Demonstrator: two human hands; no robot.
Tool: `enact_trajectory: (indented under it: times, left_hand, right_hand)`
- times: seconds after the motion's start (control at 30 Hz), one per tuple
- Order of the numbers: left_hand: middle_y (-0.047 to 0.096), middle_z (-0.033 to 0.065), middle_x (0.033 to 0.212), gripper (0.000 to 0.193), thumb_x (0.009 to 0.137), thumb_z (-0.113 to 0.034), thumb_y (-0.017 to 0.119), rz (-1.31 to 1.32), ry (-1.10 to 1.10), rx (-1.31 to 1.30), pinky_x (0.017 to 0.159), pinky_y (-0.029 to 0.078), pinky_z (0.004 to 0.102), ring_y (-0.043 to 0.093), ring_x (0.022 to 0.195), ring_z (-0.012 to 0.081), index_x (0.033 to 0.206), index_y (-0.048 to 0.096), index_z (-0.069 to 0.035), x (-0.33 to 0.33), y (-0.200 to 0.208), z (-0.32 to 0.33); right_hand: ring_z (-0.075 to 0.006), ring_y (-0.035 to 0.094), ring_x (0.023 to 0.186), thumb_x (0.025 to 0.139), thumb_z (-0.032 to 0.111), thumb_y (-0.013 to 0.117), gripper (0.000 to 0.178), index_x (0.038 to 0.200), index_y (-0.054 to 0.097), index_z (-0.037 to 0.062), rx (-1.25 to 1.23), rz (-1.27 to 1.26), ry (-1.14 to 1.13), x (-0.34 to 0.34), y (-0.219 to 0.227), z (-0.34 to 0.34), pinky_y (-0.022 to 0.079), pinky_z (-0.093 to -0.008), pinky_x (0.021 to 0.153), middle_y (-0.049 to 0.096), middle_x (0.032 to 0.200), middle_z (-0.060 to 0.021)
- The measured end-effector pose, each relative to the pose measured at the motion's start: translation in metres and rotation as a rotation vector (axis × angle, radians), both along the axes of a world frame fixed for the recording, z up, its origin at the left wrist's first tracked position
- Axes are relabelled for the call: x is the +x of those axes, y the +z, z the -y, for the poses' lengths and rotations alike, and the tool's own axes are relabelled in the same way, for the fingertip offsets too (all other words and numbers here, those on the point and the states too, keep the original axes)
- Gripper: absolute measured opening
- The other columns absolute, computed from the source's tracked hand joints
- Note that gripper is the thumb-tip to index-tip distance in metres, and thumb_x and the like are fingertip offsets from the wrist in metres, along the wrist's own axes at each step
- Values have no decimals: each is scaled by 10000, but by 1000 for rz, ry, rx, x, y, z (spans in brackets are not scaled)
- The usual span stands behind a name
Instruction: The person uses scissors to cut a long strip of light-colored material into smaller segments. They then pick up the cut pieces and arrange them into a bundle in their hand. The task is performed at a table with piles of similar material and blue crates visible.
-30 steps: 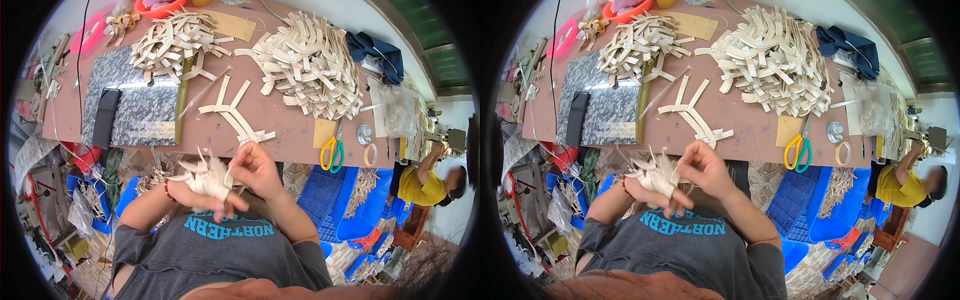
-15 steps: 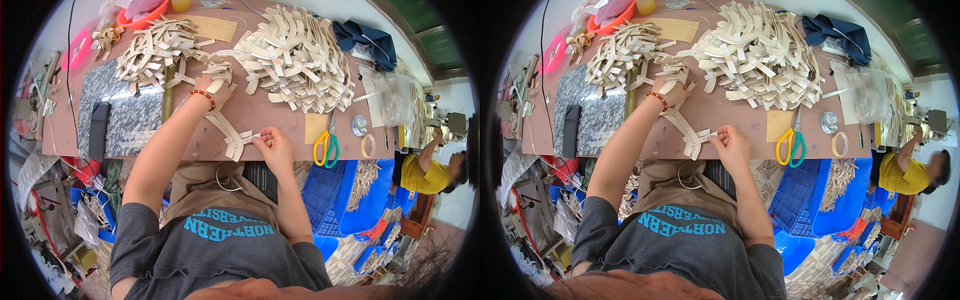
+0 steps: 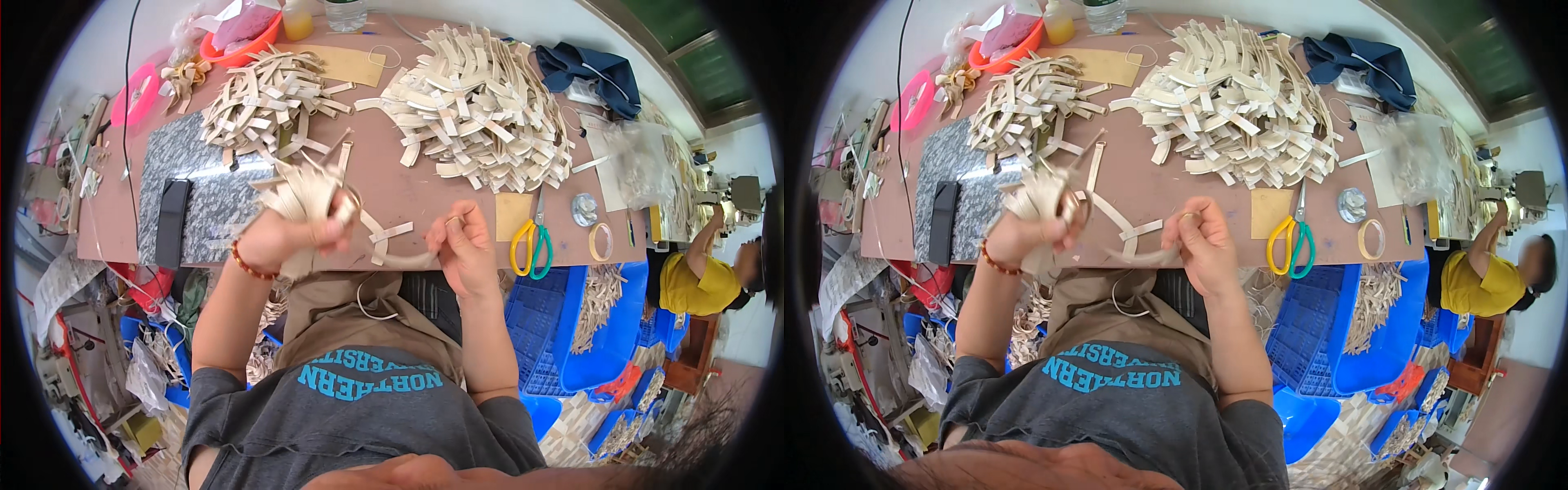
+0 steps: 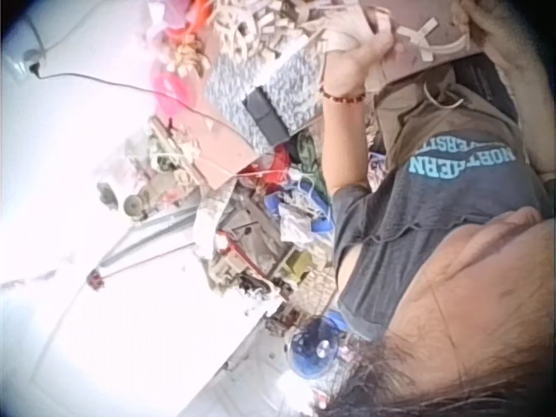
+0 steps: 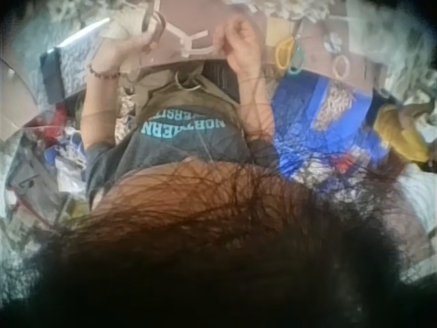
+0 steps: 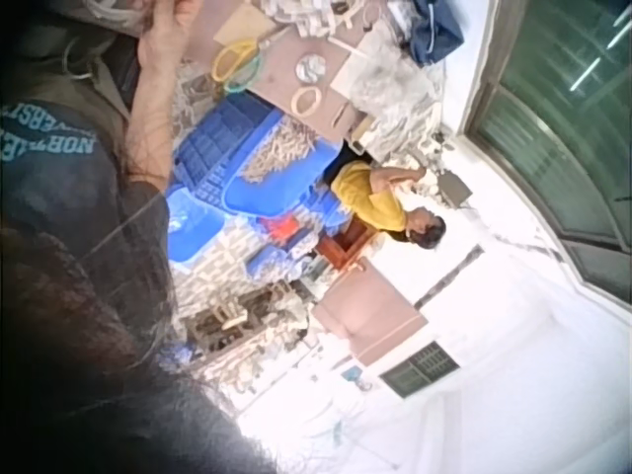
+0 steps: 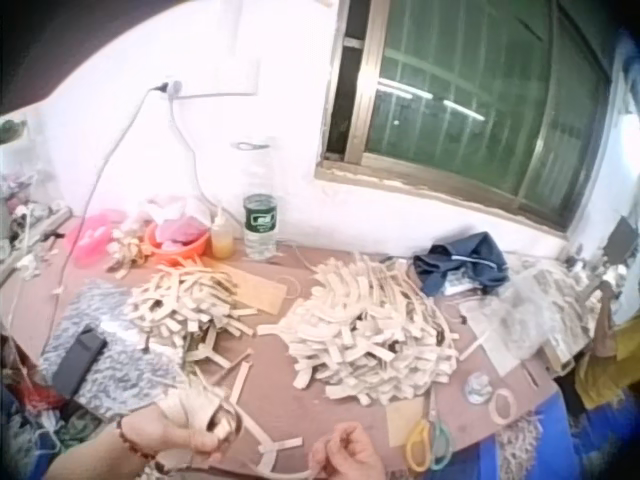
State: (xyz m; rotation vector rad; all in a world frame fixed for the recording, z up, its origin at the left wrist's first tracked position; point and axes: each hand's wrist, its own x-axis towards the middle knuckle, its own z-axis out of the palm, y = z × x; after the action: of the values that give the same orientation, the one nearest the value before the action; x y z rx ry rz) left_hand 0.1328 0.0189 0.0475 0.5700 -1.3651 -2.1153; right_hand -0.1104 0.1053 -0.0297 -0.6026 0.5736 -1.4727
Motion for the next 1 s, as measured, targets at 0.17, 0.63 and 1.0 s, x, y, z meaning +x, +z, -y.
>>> enact_trajectory:
  times: [0.17, 0.63, 1.0]
  left_hand:
    - [615, 73, 802, 171, 835, -119, 633, 252, -11, 44, 524, 448, 208, 595, 684, 115, 956, 550, -31, 7, -29, -42]
    - [636, 12, 803, 167, 879, -180, 596, 191, -17, 95, 537, 417, 209, 505, 630, 57, 916, 640, -24, 9, -38, -61]
    - [652, 57, 800, 98, 835, -82, 619, 184, -78, 110, 582, 420, 217, 540, 675, 78, 896, 619, -5, 13, -41, -57]
  right_hand:
    - [-74, 544, 670, 897, 46, 527, 129, 1004, 594, 75, -6, -453, 202, 27, 23, -4, 439, -207, 623, 563, 815, -30]
    - [-97, 567, 636, 842, 19, 608, 80, 891, 545, 15, 167, -194, 312, 52, 15, -10, 477, -206, 578, 583, 797, -42]
    - [-75, 574, 584, 848, 67, 622, 91, 865, 542, 27, 305, 10, 476, 53, 15, -10, 460, -171, 517, 607, 741, -59]
